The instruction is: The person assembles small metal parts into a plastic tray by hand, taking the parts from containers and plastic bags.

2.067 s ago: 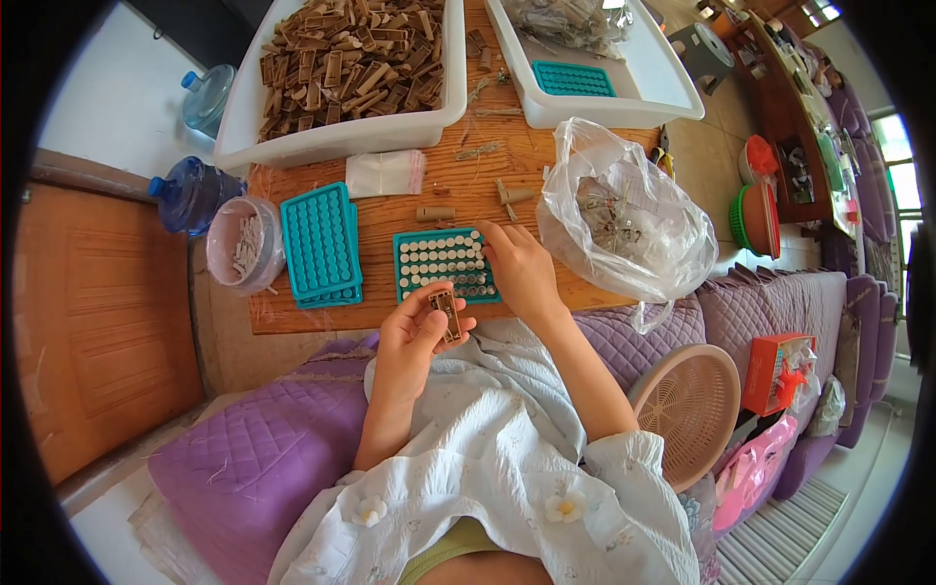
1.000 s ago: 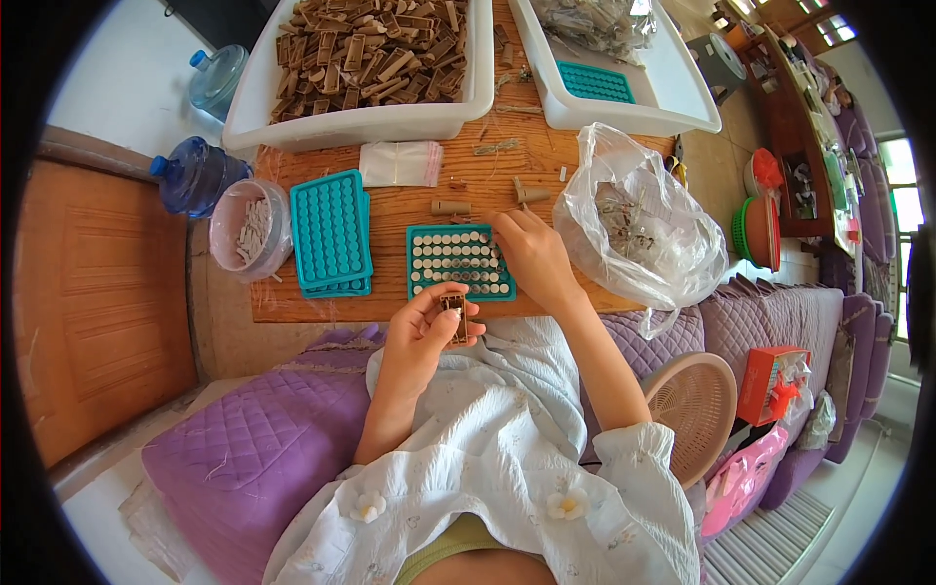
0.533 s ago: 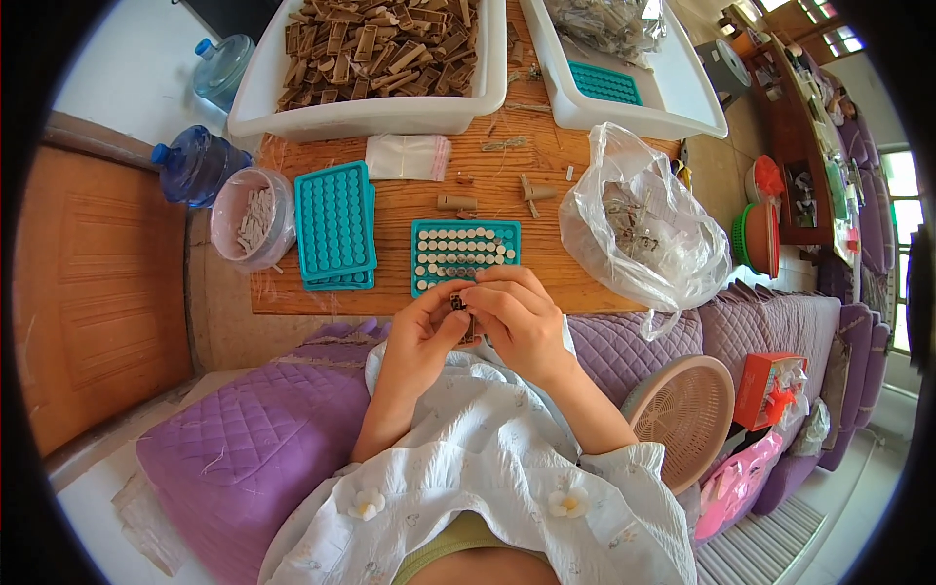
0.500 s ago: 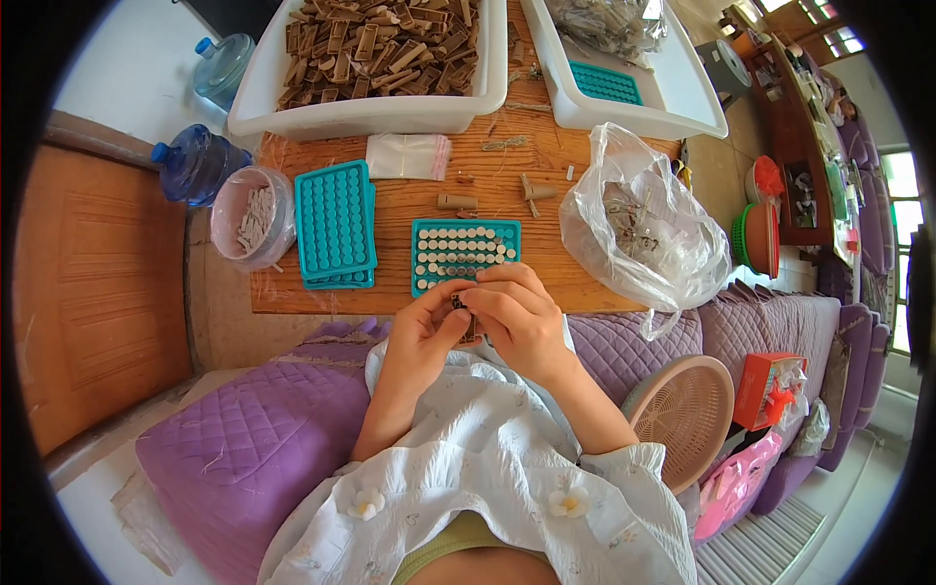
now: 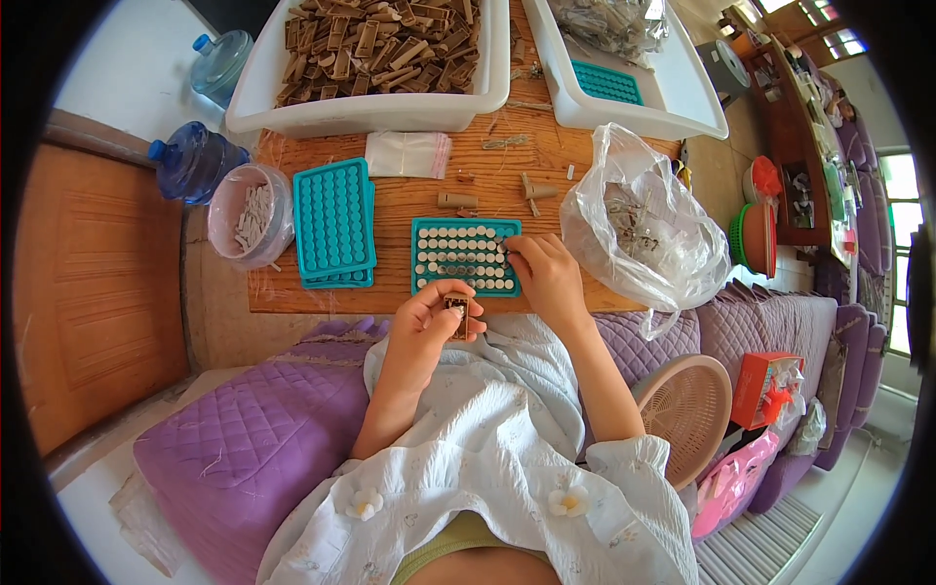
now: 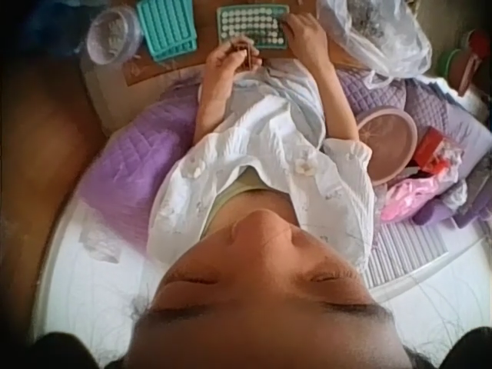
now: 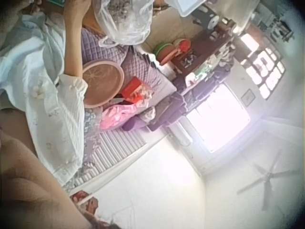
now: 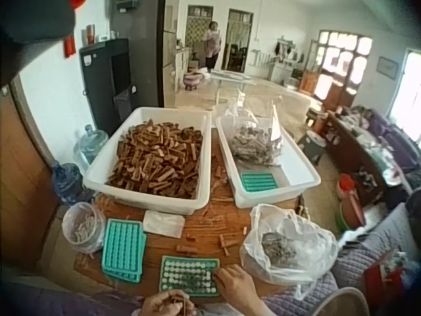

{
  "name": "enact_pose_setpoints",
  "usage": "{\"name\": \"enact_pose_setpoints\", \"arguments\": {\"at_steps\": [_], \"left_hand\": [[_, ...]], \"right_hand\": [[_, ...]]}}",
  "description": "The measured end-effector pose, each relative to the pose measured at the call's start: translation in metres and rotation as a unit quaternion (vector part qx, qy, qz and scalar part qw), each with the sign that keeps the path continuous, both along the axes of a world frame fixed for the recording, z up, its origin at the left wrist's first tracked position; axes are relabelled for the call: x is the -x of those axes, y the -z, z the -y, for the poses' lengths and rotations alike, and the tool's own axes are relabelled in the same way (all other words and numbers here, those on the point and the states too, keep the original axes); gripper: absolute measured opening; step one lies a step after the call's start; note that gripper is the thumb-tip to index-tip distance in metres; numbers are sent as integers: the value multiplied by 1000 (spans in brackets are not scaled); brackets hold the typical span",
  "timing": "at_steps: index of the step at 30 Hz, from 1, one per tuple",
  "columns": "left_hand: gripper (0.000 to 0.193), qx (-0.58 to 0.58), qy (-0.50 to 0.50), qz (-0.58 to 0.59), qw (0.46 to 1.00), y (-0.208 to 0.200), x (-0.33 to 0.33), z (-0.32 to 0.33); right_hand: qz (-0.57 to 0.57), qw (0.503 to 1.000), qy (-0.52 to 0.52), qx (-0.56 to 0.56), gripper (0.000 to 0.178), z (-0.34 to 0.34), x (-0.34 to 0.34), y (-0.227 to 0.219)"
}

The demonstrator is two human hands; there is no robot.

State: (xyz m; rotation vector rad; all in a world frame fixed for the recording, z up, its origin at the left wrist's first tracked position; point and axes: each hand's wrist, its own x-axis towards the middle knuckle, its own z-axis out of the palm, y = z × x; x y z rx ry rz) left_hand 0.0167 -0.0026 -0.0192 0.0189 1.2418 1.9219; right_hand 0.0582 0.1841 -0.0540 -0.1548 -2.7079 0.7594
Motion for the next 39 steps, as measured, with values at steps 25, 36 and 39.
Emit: {"name": "enact_pose_setpoints", "arguments": {"at_steps": [25,36,39], "left_hand": [[28,46,63,-66,995,-22,-14,-4],[27,49,180,-111,976,-24,-31,-15],[29,-35,135,53,989,-22,-32,-19]], "right_hand": [[-172,976,-60,119,17,49,-31,-54],[258,884,-159,355,32,-3,-31,-85],[264,816,-127,498,28,-4,-34,-73]]}}
